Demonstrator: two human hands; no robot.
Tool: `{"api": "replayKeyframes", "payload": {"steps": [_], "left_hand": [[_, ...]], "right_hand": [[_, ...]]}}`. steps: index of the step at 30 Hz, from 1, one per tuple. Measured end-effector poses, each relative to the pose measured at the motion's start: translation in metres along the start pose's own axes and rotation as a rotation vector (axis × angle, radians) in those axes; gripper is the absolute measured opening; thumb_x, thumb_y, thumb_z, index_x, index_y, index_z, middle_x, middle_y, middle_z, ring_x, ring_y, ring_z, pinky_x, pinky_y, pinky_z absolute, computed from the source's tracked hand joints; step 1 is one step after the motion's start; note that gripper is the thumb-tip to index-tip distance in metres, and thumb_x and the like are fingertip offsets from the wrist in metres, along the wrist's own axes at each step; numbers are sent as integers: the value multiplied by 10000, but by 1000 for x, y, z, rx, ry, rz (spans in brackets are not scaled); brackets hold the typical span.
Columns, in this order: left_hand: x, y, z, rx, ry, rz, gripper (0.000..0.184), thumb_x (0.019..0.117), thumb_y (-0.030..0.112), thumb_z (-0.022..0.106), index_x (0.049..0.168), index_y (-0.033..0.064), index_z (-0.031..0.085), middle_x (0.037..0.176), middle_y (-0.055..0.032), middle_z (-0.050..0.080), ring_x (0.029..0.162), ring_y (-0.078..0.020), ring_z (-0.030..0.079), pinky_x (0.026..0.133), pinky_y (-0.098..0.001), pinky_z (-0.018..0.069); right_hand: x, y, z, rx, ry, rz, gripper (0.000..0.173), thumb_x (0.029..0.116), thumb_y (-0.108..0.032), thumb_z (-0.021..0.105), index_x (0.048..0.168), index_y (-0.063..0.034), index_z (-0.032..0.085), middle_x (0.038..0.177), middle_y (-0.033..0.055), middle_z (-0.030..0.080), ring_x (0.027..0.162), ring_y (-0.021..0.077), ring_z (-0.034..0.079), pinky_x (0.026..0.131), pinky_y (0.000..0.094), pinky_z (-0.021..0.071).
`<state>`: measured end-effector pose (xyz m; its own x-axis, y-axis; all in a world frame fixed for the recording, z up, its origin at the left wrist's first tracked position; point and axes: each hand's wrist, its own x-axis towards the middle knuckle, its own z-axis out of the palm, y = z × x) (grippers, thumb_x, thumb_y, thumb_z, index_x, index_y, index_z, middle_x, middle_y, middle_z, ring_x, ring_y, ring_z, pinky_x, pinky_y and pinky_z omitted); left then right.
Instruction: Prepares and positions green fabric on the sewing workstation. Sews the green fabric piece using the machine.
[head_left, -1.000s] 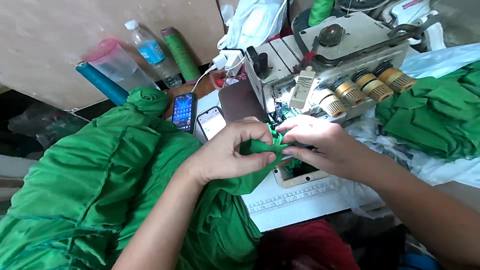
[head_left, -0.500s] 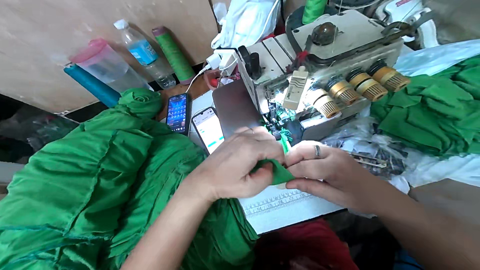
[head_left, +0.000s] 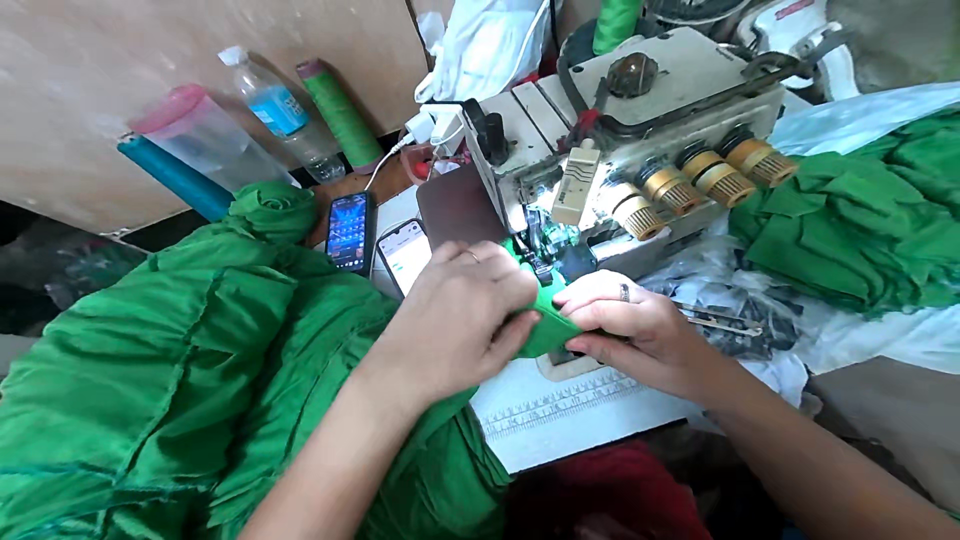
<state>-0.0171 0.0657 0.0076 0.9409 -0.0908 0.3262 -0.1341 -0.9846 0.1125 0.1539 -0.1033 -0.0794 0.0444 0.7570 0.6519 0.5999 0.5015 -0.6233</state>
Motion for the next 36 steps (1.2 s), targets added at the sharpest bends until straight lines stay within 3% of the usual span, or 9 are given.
{"api": "replayKeyframes", "payload": {"steps": [4,9,13,15,21,25,30,33,36], "left_hand": [[4,23,1,-77,16,65,245,952,251,512,819,151,692,715,34,623,758,-129,605,707,-329,430],[4,-22,-5,57,-14,-15,297,962,316,500,850,133,705,829,-21,673,948,-238,669,819,-504,464],[5,21,-13,-108,3,86,254,938,255,540,739,156,662,714,30,621,752,-124,605,702,-330,452],[7,22,-4,-202,-25,134,242,931,229,531,734,151,648,667,34,569,683,-108,542,651,-302,379],[1,-22,4,25,-2,31,273,948,296,487,878,143,702,975,-29,708,1082,-237,657,909,-524,461],[3,26,-1,-41,-44,87,262,977,279,498,878,157,707,896,-2,697,1024,-183,664,946,-433,469],[0,34,13,43,-14,35,389,1016,372,412,905,166,723,854,2,699,936,-176,671,872,-417,447],[1,45,23,56,63,-75,265,949,223,465,863,106,687,802,-42,638,785,-212,633,660,-369,468],[2,59,35,39,124,-161,150,935,97,552,865,46,674,817,-92,627,754,-244,651,606,-326,534]], "right_hand": [[4,1,3,-8,17,-14,203,1019,-267,626,1035,-101,742,1047,-2,715,1128,66,613,1032,285,459],[11,6,5,-154,78,19,248,1032,-224,578,964,-79,767,992,-3,696,1066,90,599,968,277,463],[7,-15,6,-64,10,65,276,1063,-258,520,1116,-61,707,1134,24,711,1070,34,599,950,200,461],[3,-24,8,89,-36,52,280,1063,-231,541,1048,17,671,1068,94,668,984,8,609,871,125,496],[-13,-18,15,221,18,145,255,1052,-206,571,1020,27,670,1094,106,639,948,10,639,812,139,557],[-16,-17,20,254,44,134,256,1028,-223,619,1025,29,663,1089,105,643,876,-33,609,756,99,522],[-12,-7,20,119,117,72,202,1009,-212,644,1025,-18,697,1087,68,683,1010,-13,625,868,115,515],[-10,2,16,101,169,77,180,1013,-209,641,1044,-50,721,1136,51,699,1023,-12,635,866,126,526],[-15,7,14,117,229,116,130,1002,-190,657,1055,-113,748,1177,29,684,1007,-5,639,835,137,543]]}}
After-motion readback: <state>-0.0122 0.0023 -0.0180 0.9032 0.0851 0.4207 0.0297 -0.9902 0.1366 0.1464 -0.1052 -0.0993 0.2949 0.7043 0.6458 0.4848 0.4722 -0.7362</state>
